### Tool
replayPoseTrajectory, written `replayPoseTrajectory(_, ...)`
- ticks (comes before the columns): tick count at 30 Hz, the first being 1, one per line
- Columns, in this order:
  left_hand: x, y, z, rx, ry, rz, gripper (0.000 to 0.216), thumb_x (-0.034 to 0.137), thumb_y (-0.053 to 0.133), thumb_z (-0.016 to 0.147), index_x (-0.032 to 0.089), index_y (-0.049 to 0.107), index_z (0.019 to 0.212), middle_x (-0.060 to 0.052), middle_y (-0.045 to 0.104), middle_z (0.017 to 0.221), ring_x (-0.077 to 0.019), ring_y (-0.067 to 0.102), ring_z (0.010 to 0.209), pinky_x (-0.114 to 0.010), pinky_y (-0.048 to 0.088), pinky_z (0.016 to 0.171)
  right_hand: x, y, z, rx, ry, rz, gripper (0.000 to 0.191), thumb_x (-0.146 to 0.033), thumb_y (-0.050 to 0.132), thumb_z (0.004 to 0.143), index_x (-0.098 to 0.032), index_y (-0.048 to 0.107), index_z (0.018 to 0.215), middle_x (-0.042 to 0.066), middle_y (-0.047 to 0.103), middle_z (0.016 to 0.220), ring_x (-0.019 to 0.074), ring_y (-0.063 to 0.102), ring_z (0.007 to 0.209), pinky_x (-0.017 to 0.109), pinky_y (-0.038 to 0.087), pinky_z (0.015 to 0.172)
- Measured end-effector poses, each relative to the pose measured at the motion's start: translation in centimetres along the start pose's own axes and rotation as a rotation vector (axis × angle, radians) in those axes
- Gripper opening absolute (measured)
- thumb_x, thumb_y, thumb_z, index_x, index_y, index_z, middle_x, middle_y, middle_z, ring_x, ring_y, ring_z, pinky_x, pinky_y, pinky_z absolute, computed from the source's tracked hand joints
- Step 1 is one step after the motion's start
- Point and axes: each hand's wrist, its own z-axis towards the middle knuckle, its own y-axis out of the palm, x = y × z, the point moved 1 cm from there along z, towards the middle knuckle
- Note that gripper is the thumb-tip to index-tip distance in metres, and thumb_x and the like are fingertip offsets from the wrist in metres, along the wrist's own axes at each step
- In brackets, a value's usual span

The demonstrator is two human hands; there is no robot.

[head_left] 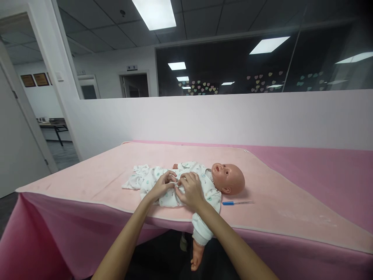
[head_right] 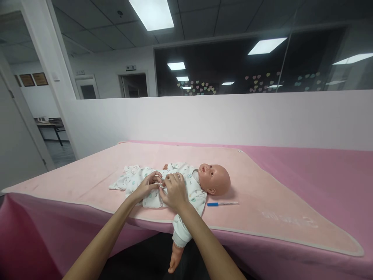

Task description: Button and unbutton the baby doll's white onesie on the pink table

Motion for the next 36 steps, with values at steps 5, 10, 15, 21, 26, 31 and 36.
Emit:
replayPoseTrajectory(5, 0.33, 0.0, -0.11, -0.014, 0.02, 0.013, 0.028, 0.011, 0.052, 0.065, 0.018, 0.046, 0.092, 0.001, 0.054, 0.072, -0.0116, 0.052, 0.068, -0.024, 0.04, 0.066, -0.08, 0.02, -0.06, -0.02, -0.055, -0.011, 0.008, -0.024, 0.052, 0.073, -0.018, 0.053, 0.078, 0.005, 0.054, 0.082, 0.019, 0.046, 0.084, 0.038, 0.033, 0.085)
replayPoseTrajectory(10, 0.61, 0.15, -0.07, -0.025, 0.036, 0.051, 0.022, 0.014, 0.052, 0.067, 0.017, 0.049, 0.089, 0.0, 0.053, 0.073, -0.0119, 0.051, 0.069, -0.024, 0.04, 0.067, -0.14, 0.32, -0.06, -0.012, -0.109, -0.04, 0.009, -0.019, 0.047, 0.074, -0.018, 0.054, 0.08, 0.006, 0.054, 0.081, 0.0196, 0.046, 0.081, 0.039, 0.034, 0.084)
replayPoseTrajectory(15, 0.21, 0.2, 0.18, 0.023, 0.046, 0.106, 0.017, 0.015, 0.051, 0.066, 0.015, 0.052, 0.083, -0.001, 0.053, 0.073, -0.0121, 0.05, 0.068, -0.024, 0.04, 0.064, -0.21, 0.3, -0.12, 0.014, -0.126, -0.048, 0.01, -0.015, 0.045, 0.075, -0.017, 0.055, 0.076, 0.006, 0.055, 0.079, 0.0186, 0.046, 0.08, 0.038, 0.034, 0.085)
replayPoseTrajectory(21, -0.2, 0.2, 0.32, 0.018, 0.07, 0.123, 0.012, 0.012, 0.047, 0.066, 0.014, 0.054, 0.075, -0.001, 0.053, 0.069, -0.0125, 0.05, 0.066, -0.024, 0.039, 0.063, -0.24, 0.17, -0.09, -0.004, -0.127, -0.096, 0.014, -0.014, 0.042, 0.079, -0.017, 0.055, 0.077, 0.005, 0.056, 0.076, 0.0182, 0.046, 0.077, 0.036, 0.035, 0.084)
replayPoseTrajectory(26, 0.03, 0.19, 0.44, -0.037, 0.045, 0.087, 0.01, 0.014, 0.049, 0.069, 0.014, 0.055, 0.077, -0.001, 0.056, 0.072, -0.0133, 0.052, 0.071, -0.025, 0.04, 0.067, 0.05, 0.18, -0.05, -0.002, -0.045, -0.088, 0.012, -0.016, 0.042, 0.082, -0.017, 0.054, 0.079, 0.005, 0.056, 0.077, 0.0181, 0.047, 0.078, 0.035, 0.035, 0.08)
replayPoseTrajectory(31, 0.56, 0.33, 0.24, -0.077, 0.019, 0.087, 0.014, 0.025, 0.057, 0.072, 0.015, 0.056, 0.082, 0.0, 0.054, 0.068, -0.0112, 0.05, 0.065, -0.022, 0.039, 0.062, 0.29, 0.21, -0.18, -0.01, 0.032, -0.065, 0.011, -0.016, 0.043, 0.082, -0.018, 0.052, 0.076, 0.004, 0.055, 0.074, 0.0176, 0.048, 0.076, 0.033, 0.035, 0.075)
replayPoseTrajectory(36, 0.57, 0.35, 0.24, -0.06, -0.001, 0.078, 0.016, 0.027, 0.059, 0.07, 0.014, 0.056, 0.08, 0.002, 0.052, 0.063, -0.0098, 0.048, 0.06, -0.021, 0.038, 0.059, 0.44, 0.18, 0.1, 0.006, 0.049, -0.055, 0.009, -0.015, 0.045, 0.079, -0.018, 0.052, 0.075, 0.003, 0.055, 0.071, 0.017, 0.048, 0.074, 0.031, 0.034, 0.074)
